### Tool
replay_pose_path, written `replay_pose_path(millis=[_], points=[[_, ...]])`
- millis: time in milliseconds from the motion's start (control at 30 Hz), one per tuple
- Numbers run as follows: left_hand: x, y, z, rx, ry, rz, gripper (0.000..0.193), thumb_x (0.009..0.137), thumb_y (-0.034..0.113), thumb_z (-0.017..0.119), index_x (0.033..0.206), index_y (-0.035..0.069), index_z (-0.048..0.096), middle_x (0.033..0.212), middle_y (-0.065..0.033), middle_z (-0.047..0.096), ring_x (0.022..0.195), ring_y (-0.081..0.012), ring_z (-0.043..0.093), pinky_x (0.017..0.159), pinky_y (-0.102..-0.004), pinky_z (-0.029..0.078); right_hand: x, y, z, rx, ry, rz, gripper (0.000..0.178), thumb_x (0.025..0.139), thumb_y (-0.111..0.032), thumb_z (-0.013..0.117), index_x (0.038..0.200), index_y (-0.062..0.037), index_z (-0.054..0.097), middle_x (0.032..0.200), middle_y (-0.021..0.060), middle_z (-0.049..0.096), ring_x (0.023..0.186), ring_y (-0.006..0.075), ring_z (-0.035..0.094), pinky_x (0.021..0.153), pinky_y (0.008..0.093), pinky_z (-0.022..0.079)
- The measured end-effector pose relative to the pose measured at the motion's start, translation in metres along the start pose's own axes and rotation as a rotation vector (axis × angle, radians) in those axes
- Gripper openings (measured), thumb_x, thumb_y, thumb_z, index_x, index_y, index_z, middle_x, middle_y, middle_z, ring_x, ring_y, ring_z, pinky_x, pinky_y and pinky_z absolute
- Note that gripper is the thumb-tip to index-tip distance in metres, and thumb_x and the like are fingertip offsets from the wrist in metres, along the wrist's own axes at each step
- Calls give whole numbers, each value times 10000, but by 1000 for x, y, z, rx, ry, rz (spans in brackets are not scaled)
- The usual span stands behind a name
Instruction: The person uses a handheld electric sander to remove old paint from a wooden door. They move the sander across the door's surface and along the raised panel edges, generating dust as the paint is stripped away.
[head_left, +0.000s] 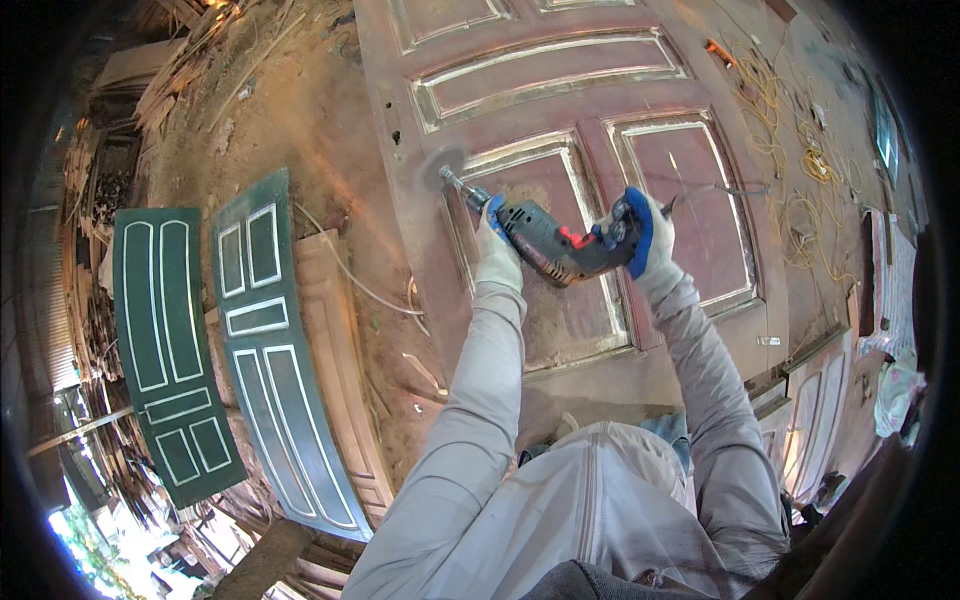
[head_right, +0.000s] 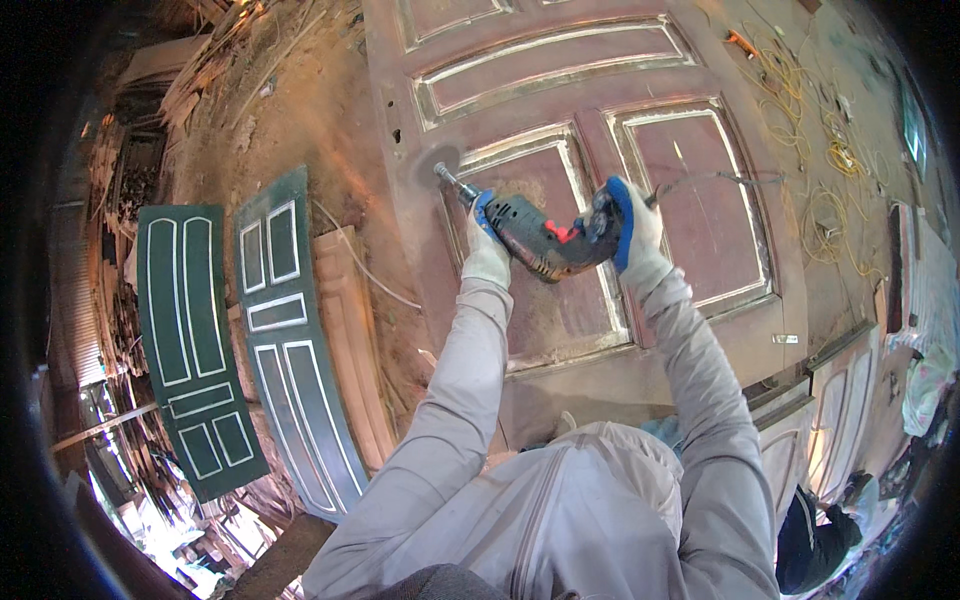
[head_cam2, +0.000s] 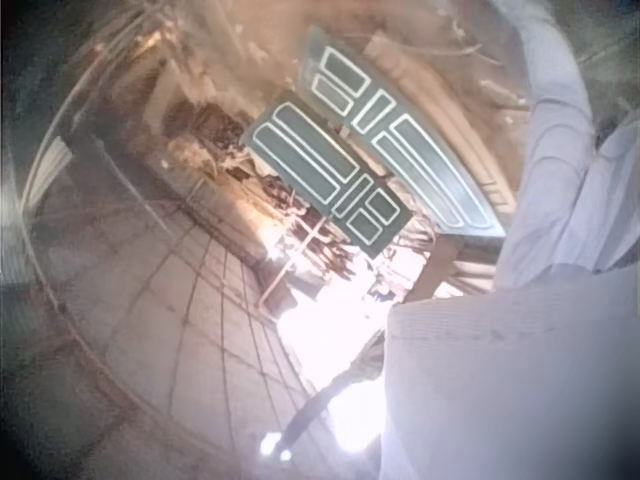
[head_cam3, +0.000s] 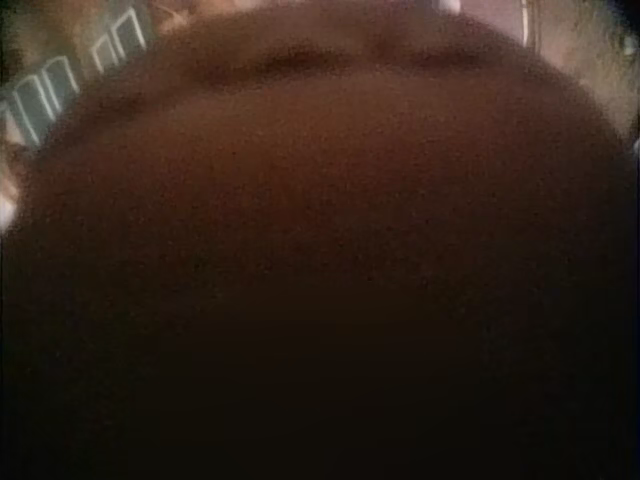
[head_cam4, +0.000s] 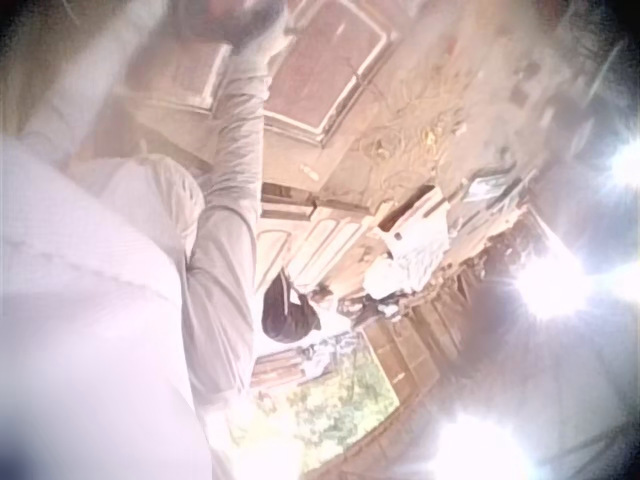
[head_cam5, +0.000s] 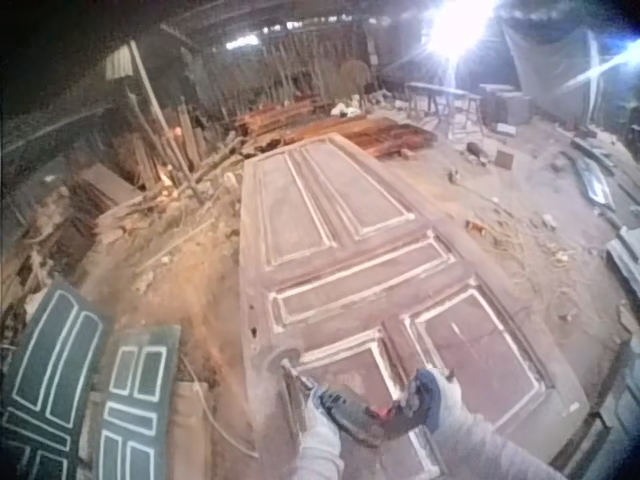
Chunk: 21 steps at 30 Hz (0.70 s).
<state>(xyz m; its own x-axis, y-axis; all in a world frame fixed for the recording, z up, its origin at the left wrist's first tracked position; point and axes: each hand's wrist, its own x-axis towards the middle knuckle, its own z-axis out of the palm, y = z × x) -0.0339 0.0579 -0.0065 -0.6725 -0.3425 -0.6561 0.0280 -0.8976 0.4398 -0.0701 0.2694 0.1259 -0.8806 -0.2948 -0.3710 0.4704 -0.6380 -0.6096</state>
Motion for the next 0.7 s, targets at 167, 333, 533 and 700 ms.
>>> replay_pose_path(millis=[167, 333, 533, 700], points=[[3, -17, 19, -88, 32, 87, 181, 809, 257, 710, 899, 121, 630, 809, -38, 655, 668, -206, 639, 661, -357, 537, 44, -41, 5, -95, -80, 150, 286, 959, -273, 499, 743, -87, 524, 562, 62, 481, 445, 212, 451, 564, 404, 431], [-12, -32, 23, -155, 8, 139, 238, 836, 291, 676, 968, 94, 650, 870, -46, 675, 763, -217, 657, 743, -355, 532, 58, -57, 3, -92, -185, 218, 291, 956, -285, 505, 762, -72, 551, 547, 70, 484, 436, 223, 451, 553, 406, 432], [4, -17, 18, 75, 23, 78, 234, 844, 353, 622, 871, 123, 651, 792, -47, 683, 693, -237, 653, 703, -385, 545, 33, -24, -15, -36, 77, 58, 200, 936, -209, 531, 794, -68, 523, 650, 64, 525, 477, 235, 513, 569, 429, 481], [-8, -3, 1, 274, 82, -41, 207, 790, 286, 715, 864, 101, 660, 721, -34, 644, 589, -183, 618, 593, -328, 521, -38, 33, -39, 173, 134, -88, 260, 961, -216, 525, 777, -33, 528, 632, 71, 501, 516, 221, 521, 563, 392, 486]])
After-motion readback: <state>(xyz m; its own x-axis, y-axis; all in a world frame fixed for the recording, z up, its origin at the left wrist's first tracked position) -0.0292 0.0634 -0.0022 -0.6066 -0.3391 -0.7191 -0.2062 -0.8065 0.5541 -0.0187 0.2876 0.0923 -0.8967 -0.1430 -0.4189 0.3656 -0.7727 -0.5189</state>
